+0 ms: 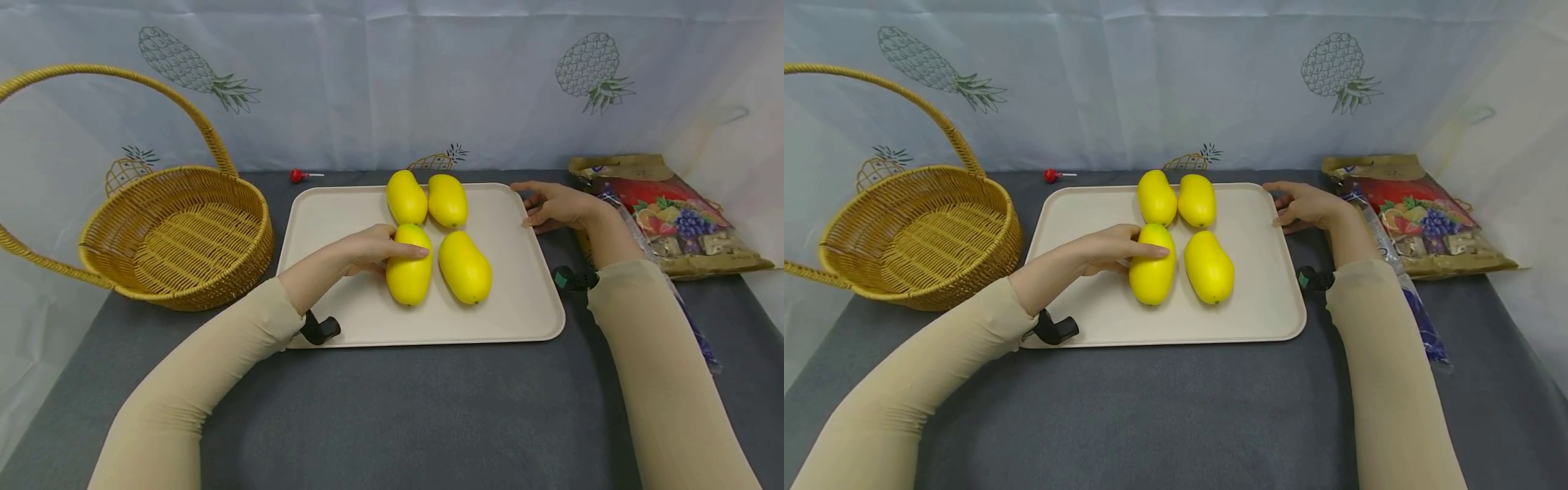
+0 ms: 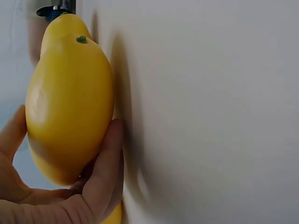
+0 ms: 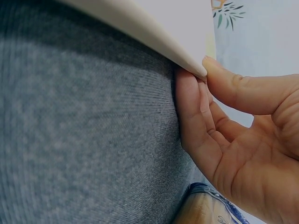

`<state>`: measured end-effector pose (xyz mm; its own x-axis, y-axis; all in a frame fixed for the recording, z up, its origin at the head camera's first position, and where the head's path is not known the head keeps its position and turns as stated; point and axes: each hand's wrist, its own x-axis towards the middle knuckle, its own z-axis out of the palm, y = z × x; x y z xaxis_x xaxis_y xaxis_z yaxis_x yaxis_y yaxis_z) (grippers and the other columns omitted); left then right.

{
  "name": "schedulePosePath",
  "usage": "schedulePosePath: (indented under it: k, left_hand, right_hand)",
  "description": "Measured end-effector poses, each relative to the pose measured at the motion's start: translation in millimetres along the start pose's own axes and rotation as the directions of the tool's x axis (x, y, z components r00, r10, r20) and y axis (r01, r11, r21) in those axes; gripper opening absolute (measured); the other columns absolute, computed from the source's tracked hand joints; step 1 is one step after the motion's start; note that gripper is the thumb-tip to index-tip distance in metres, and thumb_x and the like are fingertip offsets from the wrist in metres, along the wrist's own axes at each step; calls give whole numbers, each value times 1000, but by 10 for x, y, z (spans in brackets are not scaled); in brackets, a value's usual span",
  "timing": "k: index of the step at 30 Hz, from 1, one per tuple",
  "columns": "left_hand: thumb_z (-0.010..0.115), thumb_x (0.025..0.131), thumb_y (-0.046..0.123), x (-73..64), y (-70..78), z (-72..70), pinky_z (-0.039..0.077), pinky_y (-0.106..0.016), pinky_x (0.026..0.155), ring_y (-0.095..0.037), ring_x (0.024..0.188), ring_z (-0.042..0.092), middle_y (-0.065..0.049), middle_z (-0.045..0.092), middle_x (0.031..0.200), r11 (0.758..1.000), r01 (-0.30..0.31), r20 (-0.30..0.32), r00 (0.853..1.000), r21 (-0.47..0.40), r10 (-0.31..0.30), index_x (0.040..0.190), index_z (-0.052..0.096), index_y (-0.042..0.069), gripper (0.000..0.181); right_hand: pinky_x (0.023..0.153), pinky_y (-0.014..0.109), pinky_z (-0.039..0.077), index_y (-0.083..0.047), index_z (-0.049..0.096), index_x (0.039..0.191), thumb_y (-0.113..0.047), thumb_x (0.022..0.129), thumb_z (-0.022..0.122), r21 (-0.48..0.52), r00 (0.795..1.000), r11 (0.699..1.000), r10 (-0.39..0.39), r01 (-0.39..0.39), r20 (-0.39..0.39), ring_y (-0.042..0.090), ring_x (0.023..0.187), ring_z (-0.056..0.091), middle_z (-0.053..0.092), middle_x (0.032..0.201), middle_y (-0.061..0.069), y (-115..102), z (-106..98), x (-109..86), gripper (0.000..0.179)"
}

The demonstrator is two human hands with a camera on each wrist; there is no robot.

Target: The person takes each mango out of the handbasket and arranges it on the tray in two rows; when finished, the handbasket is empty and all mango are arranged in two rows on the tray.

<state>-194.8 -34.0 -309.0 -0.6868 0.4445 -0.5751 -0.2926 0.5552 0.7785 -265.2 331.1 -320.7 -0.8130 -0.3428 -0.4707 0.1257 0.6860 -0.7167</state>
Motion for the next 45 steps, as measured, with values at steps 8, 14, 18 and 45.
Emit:
schedulePosePath:
  k: [8, 14, 18, 45]
  left_hand:
    - [69, 90, 42, 19, 3, 33, 54, -34, 89, -24, 104, 59, -11, 56, 123, 999, -1, -54, 999, 35, 3, 131, 48, 5, 59]
    - [69, 89, 47, 15, -3, 58, 41, -26, 65, -15, 72, 48, -5, 55, 96, 995, -20, -89, 996, 94, 29, 115, 56, 6, 49]
    - [68, 89, 49, 8, -20, 75, 37, -25, 61, -13, 64, 43, 0, 50, 80, 990, -40, -94, 994, 138, 53, 100, 57, 8, 43]
    - [67, 89, 52, -20, -30, 147, 54, -24, 60, -14, 73, 60, -5, 61, 95, 977, -60, -146, 985, 203, 91, 104, 57, 9, 47]
  right_hand:
    - [83, 25, 60, -19, 9, 160, -9, 96, 62, 1, 1000, 1000, 1, -1, 0, 8, 95, 62, 45, 128, 13, 0, 0, 3, 84]
    - [83, 24, 60, -20, 9, 160, -10, 96, 62, -3, 1000, 1000, 7, -7, -4, 7, 95, 62, 45, 127, 12, -5, 7, 4, 84]
    - [83, 24, 60, -20, 9, 160, -10, 96, 62, -8, 1000, 1000, 11, -11, -2, 8, 96, 61, 44, 130, 14, -7, 5, 4, 84]
    - [82, 24, 60, -17, 10, 160, -8, 96, 62, -2, 1000, 1000, 5, -5, -15, 8, 95, 61, 47, 126, 12, -21, 20, -7, 84]
